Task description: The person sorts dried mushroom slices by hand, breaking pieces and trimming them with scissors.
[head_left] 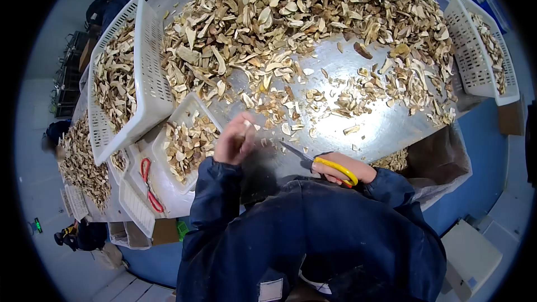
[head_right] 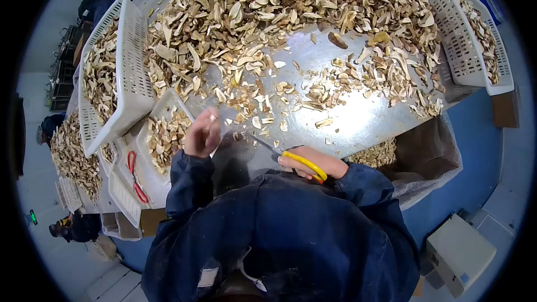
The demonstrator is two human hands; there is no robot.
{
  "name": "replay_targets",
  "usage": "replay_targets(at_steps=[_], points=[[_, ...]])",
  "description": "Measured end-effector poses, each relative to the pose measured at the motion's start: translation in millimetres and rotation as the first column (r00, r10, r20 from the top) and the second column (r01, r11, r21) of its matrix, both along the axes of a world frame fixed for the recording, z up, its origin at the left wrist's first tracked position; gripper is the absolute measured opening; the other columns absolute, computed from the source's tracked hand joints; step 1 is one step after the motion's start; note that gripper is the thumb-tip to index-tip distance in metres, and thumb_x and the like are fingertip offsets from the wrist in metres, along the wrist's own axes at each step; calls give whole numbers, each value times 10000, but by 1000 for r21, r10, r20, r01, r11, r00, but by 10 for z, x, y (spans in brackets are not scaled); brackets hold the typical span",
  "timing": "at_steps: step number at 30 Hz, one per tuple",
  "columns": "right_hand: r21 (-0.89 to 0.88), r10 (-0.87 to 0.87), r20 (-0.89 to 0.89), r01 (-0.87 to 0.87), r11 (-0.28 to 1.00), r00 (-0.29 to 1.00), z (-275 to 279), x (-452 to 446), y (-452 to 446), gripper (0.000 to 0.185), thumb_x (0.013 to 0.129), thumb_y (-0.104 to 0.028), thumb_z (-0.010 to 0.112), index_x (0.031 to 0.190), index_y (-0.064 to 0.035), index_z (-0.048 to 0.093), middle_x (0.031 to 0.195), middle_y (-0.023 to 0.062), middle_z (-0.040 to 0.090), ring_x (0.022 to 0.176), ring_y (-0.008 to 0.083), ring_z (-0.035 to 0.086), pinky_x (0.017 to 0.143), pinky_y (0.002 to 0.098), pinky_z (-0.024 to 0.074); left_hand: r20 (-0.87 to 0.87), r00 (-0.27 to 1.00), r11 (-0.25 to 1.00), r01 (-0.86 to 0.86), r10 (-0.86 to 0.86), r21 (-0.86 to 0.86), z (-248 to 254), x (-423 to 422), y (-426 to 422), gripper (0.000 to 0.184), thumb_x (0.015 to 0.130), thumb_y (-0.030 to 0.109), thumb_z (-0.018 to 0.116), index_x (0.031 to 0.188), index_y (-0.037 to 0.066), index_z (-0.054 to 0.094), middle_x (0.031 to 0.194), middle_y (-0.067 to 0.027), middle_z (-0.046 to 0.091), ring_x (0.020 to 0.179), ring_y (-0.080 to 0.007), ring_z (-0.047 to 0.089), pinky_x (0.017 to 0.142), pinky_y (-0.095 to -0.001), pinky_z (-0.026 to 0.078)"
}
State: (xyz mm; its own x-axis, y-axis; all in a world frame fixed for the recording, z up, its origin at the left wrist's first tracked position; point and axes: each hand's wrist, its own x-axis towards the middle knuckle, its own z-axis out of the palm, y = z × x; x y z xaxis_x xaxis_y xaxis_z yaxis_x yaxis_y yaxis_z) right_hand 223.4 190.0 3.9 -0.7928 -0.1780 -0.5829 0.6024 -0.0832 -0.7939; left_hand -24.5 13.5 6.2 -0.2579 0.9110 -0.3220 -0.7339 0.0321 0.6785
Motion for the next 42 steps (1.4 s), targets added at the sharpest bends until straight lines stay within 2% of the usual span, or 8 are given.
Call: replay_targets(at_steps=[5, 8, 10, 14, 17, 21, 25, 42], points=[[-190, -454, 114, 468, 863, 884, -161, 234, 124, 469, 938, -493, 451, 816, -47, 525, 499, -11, 419, 407, 77, 420, 403, 235, 374, 57, 924, 918, -365, 377, -158, 227, -185, 475, 66, 862, 96, 499, 910, 68, 465, 842, -56, 523, 620, -98, 482, 456, -182, 349], [-93, -672, 80, 677, 731, 736, -162, 426, 244, 474, 964, -460, 402, 914, -10, 540, 469, 1, 415, 383, 93, 423, 412, 244, 474, -382, 923, 933, -179, 49, -312, -29, -459, 614, 104, 851, 125, 572, 909, 41, 554, 809, -32, 537, 744, -130, 554, 638, -243, 452], [-103, -684, 46, 685, 721, 728, -123, 481, 253, 480, 972, -449, 381, 941, 0, 547, 466, 4, 419, 384, 96, 427, 417, 245, 474, -830, 522, 885, -270, -196, -379, -74, -411, 804, 228, 797, 197, 666, 905, 4, 611, 813, -77, 580, 781, -211, 592, 692, -346, 476], [-114, -631, -21, 625, 772, 776, 19, 391, 154, 475, 977, -425, 381, 973, 19, 550, 468, 10, 430, 386, 94, 428, 430, 250, 481, -887, -112, 821, -443, -449, -360, -306, -204, 1028, 296, 760, 250, 705, 890, -4, 625, 911, -196, 601, 832, -376, 578, 738, -403, 467], [-111, -600, -43, 593, 797, 799, -53, 255, 90, 457, 964, -415, 436, 954, 28, 547, 485, 19, 446, 377, 90, 426, 423, 245, 470, -920, -101, 880, -347, -377, -323, -217, -238, 1048, 298, 760, 238, 708, 917, -2, 626, 889, -172, 598, 812, -295, 601, 675, -370, 481], [48, -561, -77, 565, 824, 824, 84, 113, 69, 375, 934, -378, 525, 973, -7, 552, 522, 47, 489, 419, 133, 494, 436, 263, 442, -202, 961, 962, 142, -190, -232, -2, -319, 849, 272, 936, 221, 517, 1050, -15, 590, 844, -59, 618, 603, -57, 458, 462, -191, 336], [445, -297, -538, 565, 695, 789, 47, 4, 68, 357, 883, -344, 613, 1018, -21, 540, 610, 130, 553, 559, 295, 576, 544, 348, 452, -215, 960, 967, 132, -179, -219, 229, -82, 778, 289, 982, 203, 414, 1145, -8, 527, 937, -77, 619, 623, -34, 439, 433, -150, 274], [568, -108, -375, 320, 758, 921, 258, 21, -78, 385, 817, -343, 684, 976, -38, 511, 671, 173, 557, 632, 373, 568, 566, 409, 434, -546, 606, 815, 395, -578, -424, 392, 193, 627, 321, 906, 318, 505, 949, 30, 640, 685, 26, 546, 558, -40, 418, 502, -202, 323]])
